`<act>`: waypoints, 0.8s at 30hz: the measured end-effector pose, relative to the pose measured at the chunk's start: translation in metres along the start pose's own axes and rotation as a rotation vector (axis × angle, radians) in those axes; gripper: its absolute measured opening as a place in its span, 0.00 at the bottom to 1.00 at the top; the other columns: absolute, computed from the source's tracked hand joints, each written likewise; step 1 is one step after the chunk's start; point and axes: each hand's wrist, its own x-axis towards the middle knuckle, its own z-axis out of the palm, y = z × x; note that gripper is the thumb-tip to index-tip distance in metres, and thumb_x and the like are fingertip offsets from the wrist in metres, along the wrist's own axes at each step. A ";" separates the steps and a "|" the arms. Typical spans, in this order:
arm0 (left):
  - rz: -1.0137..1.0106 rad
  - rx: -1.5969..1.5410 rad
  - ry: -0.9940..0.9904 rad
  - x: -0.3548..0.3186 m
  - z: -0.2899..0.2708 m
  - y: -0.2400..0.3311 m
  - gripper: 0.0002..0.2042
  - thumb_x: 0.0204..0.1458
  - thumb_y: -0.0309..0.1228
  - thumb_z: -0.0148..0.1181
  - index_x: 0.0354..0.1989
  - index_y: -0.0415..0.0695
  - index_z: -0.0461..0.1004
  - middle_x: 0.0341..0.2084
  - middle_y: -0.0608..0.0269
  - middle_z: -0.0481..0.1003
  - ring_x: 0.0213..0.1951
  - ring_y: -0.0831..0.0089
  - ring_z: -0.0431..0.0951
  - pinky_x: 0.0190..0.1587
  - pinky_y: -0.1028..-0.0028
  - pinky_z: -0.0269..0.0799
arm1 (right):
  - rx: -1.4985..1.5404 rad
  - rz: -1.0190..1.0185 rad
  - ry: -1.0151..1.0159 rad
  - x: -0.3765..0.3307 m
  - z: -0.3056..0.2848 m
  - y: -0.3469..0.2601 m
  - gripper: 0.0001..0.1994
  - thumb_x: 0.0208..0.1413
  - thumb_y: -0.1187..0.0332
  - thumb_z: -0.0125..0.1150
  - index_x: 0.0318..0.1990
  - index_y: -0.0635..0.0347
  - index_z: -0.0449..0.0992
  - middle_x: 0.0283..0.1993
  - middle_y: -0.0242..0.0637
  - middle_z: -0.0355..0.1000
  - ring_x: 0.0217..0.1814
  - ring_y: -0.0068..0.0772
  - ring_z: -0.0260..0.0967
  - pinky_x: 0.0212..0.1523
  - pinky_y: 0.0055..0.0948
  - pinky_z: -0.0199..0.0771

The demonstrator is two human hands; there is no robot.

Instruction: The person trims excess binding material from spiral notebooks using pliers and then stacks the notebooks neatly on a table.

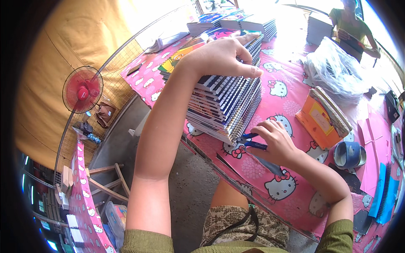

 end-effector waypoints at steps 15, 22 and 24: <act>-0.064 -0.022 -0.029 0.002 0.002 -0.003 0.21 0.41 0.55 0.62 0.27 0.49 0.83 0.66 0.53 0.54 0.68 0.49 0.49 0.64 0.58 0.52 | 0.063 0.131 -0.138 0.001 -0.014 -0.004 0.21 0.46 0.53 0.68 0.40 0.61 0.76 0.35 0.39 0.72 0.37 0.35 0.74 0.38 0.34 0.73; -0.045 -0.054 -0.038 0.003 0.000 -0.003 0.21 0.41 0.55 0.63 0.28 0.48 0.83 0.66 0.53 0.54 0.68 0.49 0.49 0.65 0.58 0.52 | -0.031 0.020 -0.042 -0.002 0.002 -0.001 0.20 0.42 0.56 0.70 0.39 0.59 0.76 0.36 0.40 0.72 0.39 0.41 0.71 0.40 0.38 0.70; -0.044 -0.052 -0.042 0.003 0.000 -0.004 0.21 0.42 0.54 0.62 0.28 0.48 0.83 0.66 0.53 0.54 0.68 0.48 0.49 0.65 0.58 0.51 | 0.138 0.166 -0.174 0.006 -0.007 -0.002 0.17 0.42 0.58 0.70 0.35 0.59 0.77 0.32 0.41 0.73 0.36 0.38 0.73 0.38 0.38 0.71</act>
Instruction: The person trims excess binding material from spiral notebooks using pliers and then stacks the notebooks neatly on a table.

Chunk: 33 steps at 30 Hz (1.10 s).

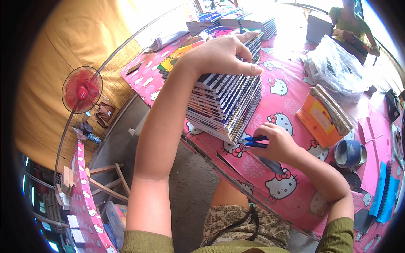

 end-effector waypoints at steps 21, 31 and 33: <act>-0.001 -0.004 0.001 0.000 -0.002 0.003 0.20 0.42 0.54 0.62 0.28 0.48 0.83 0.66 0.52 0.54 0.67 0.48 0.49 0.65 0.58 0.52 | -0.187 -0.121 0.087 -0.007 0.013 0.012 0.19 0.46 0.52 0.66 0.39 0.57 0.75 0.35 0.38 0.68 0.39 0.38 0.68 0.42 0.38 0.66; 0.019 0.011 0.001 -0.001 0.001 -0.002 0.21 0.42 0.54 0.62 0.29 0.47 0.83 0.66 0.51 0.54 0.67 0.47 0.51 0.64 0.60 0.52 | 0.025 0.330 -0.303 0.010 -0.012 -0.003 0.22 0.48 0.49 0.64 0.35 0.62 0.76 0.26 0.39 0.71 0.29 0.33 0.72 0.32 0.35 0.69; 0.025 0.011 0.005 0.000 0.001 -0.001 0.21 0.42 0.54 0.62 0.29 0.48 0.83 0.66 0.50 0.54 0.67 0.47 0.51 0.64 0.60 0.52 | -0.252 -0.061 -0.014 -0.008 -0.002 0.002 0.23 0.47 0.49 0.65 0.39 0.60 0.74 0.34 0.40 0.70 0.38 0.37 0.70 0.40 0.37 0.65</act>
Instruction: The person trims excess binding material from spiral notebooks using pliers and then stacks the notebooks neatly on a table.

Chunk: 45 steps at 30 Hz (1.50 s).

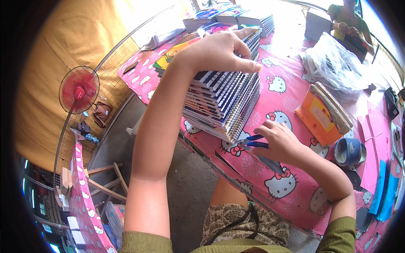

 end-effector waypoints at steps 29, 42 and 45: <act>-0.008 -0.013 0.008 0.001 0.000 -0.001 0.22 0.42 0.55 0.62 0.28 0.46 0.83 0.66 0.50 0.55 0.67 0.50 0.52 0.64 0.61 0.54 | -0.140 -0.101 0.067 -0.009 0.013 0.010 0.23 0.47 0.51 0.64 0.43 0.58 0.73 0.43 0.41 0.67 0.46 0.39 0.65 0.47 0.36 0.61; -0.037 -0.008 -0.004 0.001 -0.002 0.005 0.21 0.42 0.54 0.63 0.29 0.46 0.83 0.66 0.51 0.55 0.67 0.49 0.51 0.63 0.58 0.54 | 0.480 0.599 -0.565 0.035 -0.019 0.002 0.23 0.53 0.50 0.60 0.30 0.69 0.78 0.22 0.45 0.74 0.21 0.35 0.75 0.25 0.36 0.73; -0.036 -0.004 0.003 -0.002 0.001 0.001 0.21 0.42 0.54 0.62 0.29 0.47 0.83 0.66 0.51 0.54 0.67 0.49 0.51 0.63 0.59 0.54 | 0.100 0.193 -0.284 0.013 -0.006 -0.003 0.22 0.49 0.49 0.63 0.34 0.64 0.75 0.31 0.43 0.72 0.35 0.42 0.72 0.38 0.39 0.70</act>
